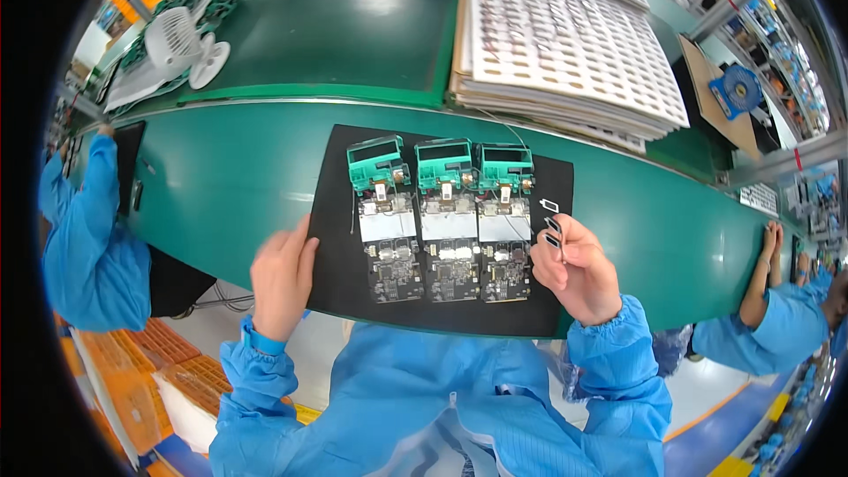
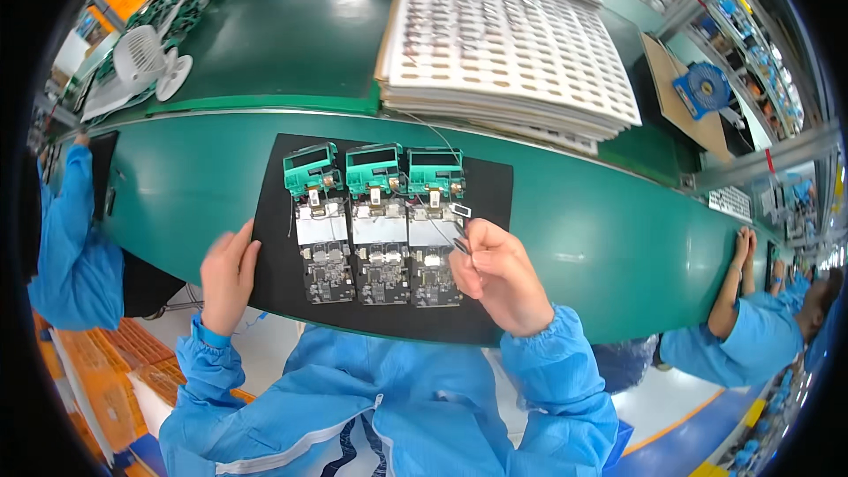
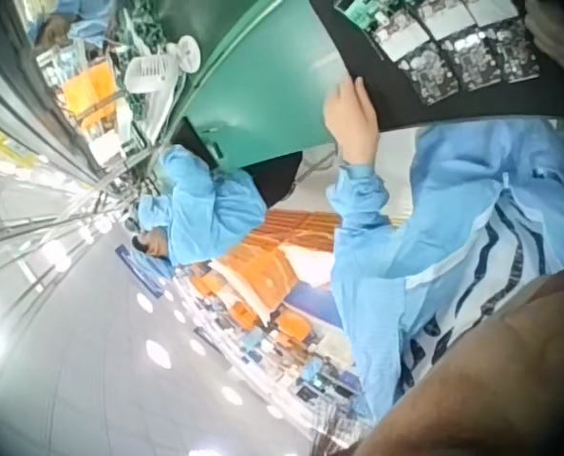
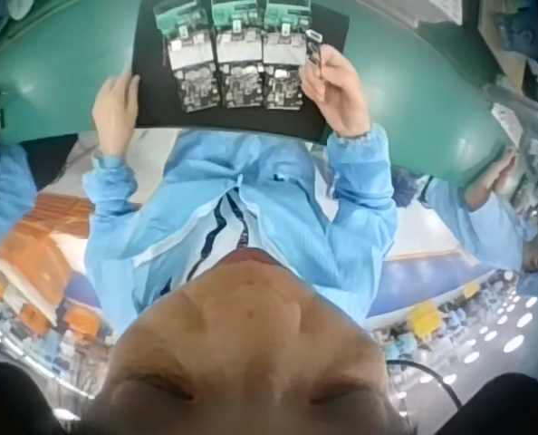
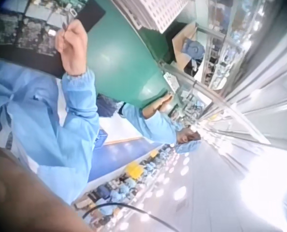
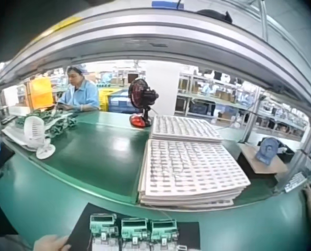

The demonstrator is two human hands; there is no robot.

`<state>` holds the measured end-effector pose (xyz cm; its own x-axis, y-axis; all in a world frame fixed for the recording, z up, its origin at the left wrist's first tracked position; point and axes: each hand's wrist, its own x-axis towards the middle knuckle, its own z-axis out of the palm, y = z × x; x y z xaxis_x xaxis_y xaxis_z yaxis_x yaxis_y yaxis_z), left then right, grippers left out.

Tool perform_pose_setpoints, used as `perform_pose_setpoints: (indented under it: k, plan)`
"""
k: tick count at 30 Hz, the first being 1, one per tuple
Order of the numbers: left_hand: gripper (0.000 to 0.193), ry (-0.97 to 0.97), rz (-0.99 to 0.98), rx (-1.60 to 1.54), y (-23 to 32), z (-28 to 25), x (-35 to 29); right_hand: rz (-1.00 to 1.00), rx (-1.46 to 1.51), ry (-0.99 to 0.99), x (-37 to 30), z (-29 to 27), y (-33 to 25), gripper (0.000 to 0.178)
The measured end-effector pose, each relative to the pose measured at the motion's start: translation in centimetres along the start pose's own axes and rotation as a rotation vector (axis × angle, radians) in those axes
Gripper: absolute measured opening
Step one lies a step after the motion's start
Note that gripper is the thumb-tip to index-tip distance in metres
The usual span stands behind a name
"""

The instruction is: Assembling electronic components onto a circuit board and housing at a factory production line.

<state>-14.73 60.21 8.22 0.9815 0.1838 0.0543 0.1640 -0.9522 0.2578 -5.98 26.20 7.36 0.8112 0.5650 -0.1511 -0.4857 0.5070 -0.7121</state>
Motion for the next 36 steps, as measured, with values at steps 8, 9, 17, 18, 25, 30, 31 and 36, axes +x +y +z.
perform_pose_setpoints:
  k: [8,9,17,18,25,30,31,36]
  plan:
    - [0.034,-0.016,0.553,-0.640,10.4,-0.8,3.5,0.110,-0.089,-0.049,-0.9,0.8,0.3,0.014]
    - [0.033,-0.093,0.524,-0.788,11.5,-0.2,3.8,0.131,-0.118,-0.083,-1.1,0.9,0.2,0.012]
    - [0.017,-0.534,0.295,-1.172,13.7,0.8,6.5,0.202,-0.461,-0.078,-0.5,1.5,-1.1,0.008]
    - [0.017,-0.574,0.287,-1.144,13.6,0.7,7.0,0.180,-0.471,-0.050,-0.2,1.4,-1.1,0.007]
    - [0.018,-0.508,0.265,-1.191,13.4,2.7,8.9,0.038,-0.623,0.097,1.9,0.2,0.2,0.009]
    - [0.016,-0.015,0.644,-0.683,14.2,4.4,10.6,0.043,-0.675,0.204,3.4,-0.4,0.6,0.014]
    - [0.016,-0.016,0.645,-0.682,14.1,5.0,10.8,0.042,-0.696,0.218,3.7,-0.6,0.7,0.015]
    - [0.010,0.063,0.702,-0.567,14.1,6.4,11.2,0.062,-0.680,0.212,4.6,-1.9,1.6,0.017]
